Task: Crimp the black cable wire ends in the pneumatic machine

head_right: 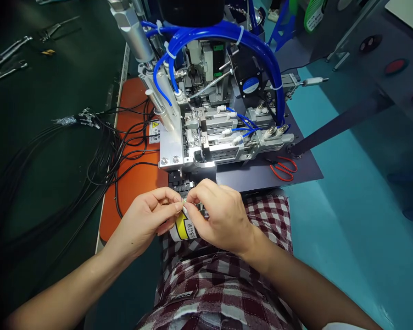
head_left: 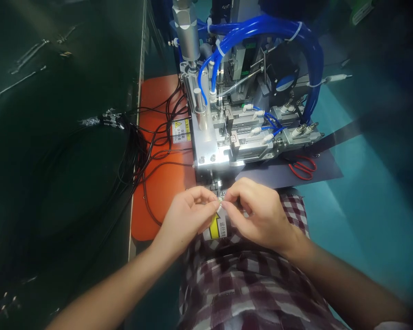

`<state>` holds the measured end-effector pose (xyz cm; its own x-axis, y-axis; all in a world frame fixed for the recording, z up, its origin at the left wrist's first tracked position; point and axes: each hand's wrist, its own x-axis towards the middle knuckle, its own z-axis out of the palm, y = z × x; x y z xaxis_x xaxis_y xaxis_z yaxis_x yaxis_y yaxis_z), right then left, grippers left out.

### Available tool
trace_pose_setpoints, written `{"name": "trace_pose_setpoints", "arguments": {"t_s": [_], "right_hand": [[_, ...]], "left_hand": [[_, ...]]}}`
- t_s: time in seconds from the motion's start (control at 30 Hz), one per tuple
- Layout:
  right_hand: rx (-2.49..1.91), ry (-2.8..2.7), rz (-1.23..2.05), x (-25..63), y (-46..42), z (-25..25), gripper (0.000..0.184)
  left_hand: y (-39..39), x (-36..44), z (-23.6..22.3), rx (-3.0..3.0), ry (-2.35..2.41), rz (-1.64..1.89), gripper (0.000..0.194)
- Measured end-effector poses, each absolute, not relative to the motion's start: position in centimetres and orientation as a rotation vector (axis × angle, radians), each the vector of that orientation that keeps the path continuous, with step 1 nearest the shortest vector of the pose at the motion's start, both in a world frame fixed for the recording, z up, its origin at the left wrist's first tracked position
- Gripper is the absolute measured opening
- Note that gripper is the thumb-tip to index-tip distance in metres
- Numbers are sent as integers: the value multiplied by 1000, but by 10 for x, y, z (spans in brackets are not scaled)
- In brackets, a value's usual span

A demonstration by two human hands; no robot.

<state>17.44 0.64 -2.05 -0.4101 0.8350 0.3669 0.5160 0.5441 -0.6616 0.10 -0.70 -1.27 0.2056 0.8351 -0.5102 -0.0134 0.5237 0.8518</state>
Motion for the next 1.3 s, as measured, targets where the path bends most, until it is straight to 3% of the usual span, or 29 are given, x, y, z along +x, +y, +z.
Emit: {"name": "trace_pose_setpoints", "arguments": {"t_s": [0.17,0.43,0.7,0.9,1.2,1.3], "right_hand": [[-978,-2258,372,175,6,-22,14],[-1251,-1619,1338,169,-3,-33,11],[-1266,-1564,1350,164,-3,-29,10],[-1261,-1292,1705,164,1,-32,14],[-1316,-1373,1608,165,1,-25,14],[-1267,-1533,1431,168,2,-21,11]], "left_hand": [[-7,0,-14,856,1218,715,13],[-6,2,-13,812,1186,738,12],[-6,1,-11,766,1251,719,17],[-5,3,-9,732,1245,728,18],[-5,2,-9,808,1246,699,17],[-4,1,-5,879,1261,667,17]]}}
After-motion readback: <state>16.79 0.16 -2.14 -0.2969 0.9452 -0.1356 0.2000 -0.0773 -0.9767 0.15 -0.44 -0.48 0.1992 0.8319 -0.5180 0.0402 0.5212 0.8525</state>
